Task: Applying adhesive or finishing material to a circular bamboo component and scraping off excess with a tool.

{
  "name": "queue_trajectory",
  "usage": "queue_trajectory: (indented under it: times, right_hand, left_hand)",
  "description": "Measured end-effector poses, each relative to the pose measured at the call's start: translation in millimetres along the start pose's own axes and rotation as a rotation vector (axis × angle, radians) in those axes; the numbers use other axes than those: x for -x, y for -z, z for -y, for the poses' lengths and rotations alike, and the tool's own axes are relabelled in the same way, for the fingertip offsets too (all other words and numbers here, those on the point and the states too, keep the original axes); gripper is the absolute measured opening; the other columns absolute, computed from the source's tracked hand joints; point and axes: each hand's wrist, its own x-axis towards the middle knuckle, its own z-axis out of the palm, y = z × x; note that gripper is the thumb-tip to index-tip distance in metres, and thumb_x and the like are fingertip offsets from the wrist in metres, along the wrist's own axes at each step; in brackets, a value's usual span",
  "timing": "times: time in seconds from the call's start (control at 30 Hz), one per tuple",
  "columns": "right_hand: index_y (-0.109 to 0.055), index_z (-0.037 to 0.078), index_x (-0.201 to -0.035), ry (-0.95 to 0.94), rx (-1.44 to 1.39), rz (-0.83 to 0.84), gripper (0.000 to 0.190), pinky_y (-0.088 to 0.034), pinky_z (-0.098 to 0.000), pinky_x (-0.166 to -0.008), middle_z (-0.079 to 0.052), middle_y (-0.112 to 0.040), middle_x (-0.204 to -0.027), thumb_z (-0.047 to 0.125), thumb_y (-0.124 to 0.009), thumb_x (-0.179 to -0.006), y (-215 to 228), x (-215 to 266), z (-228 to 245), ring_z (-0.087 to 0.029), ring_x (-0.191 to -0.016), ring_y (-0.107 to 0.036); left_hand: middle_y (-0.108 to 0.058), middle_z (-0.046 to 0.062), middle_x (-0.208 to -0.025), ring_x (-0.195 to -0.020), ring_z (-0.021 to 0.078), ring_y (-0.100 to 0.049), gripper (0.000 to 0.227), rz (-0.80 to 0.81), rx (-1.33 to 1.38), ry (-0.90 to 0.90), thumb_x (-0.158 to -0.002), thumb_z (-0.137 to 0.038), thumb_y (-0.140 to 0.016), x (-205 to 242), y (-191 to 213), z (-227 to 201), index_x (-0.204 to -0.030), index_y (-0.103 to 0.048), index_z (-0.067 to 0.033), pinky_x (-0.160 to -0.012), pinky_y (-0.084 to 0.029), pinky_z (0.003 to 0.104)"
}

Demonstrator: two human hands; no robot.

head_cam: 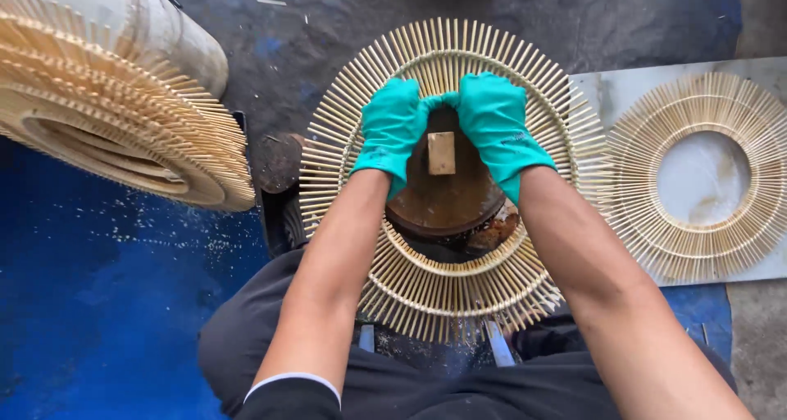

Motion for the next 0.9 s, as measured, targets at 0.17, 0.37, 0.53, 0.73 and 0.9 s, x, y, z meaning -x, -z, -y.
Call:
queue_trajectory:
  times: [0.17,0.37,0.53,0.73,0.9]
  right_hand:
    - [-0.065,0.008,-0.085,0.024,-0.283,-0.055,0.041,-0.049,-0.0533,-0.063,-0.017,-0.066,-0.084,0.042,-0.076,-0.103,41,22,-38,-0.04,-0.077,-0.064]
    - [-0.067,0.008,-0.089,-0.257,-0.494,0.253,0.046,-0.05,-0.0519,-0.061,-0.016,-0.062,-0.074,0.051,-0.069,-0.104,63,30,-58,-0.035,-0.064,-0.06]
    - [-0.066,0.006,-0.061,0.12,0.146,0.085,0.074,-0.049,-0.0471,-0.055,-0.014,-0.06,-0.058,0.075,-0.075,-0.087,36,11,-17,-0.033,-0.053,-0.059]
    - [-0.066,0.012,-0.066,0.067,0.05,-0.123,0.067,-0.047,-0.0452,-0.056,-0.012,-0.06,-0.064,0.072,-0.078,-0.091,3,14,-26,-0.031,-0.059,-0.06]
    - [-0.07,0.006,-0.069,-0.089,-0.103,0.181,0.06,-0.049,-0.0499,-0.058,-0.018,-0.062,-0.066,0.063,-0.079,-0.087,54,0,-39,-0.037,-0.063,-0.062]
  left_hand:
    - [-0.07,0.013,-0.082,-0.08,0.0343,-0.069,0.036,0.078,0.353,0.083,-0.089,-0.045,-0.075,36,22,31,-0.083,-0.073,-0.0098,-0.071,-0.054,0.048]
    - [-0.074,0.01,-0.103,-0.093,0.0266,-0.073,0.031,-0.181,0.848,0.143,-0.108,-0.036,-0.064,62,40,30,-0.118,-0.072,-0.0088,-0.084,-0.057,0.039]
    - [-0.066,0.013,-0.091,-0.082,0.0324,-0.065,0.032,-0.178,0.353,-0.003,-0.093,-0.033,-0.076,57,43,15,-0.11,-0.074,-0.0057,-0.073,-0.053,0.044]
    - [-0.063,0.012,-0.086,-0.083,0.0332,-0.063,0.022,-0.113,0.284,-0.065,-0.095,-0.028,-0.078,60,31,17,-0.106,-0.077,-0.0085,-0.072,-0.051,0.046]
    - [-0.063,0.013,-0.083,-0.079,0.0331,-0.063,0.018,-0.142,0.362,-0.037,-0.1,-0.027,-0.074,54,30,23,-0.099,-0.075,-0.0085,-0.072,-0.051,0.046]
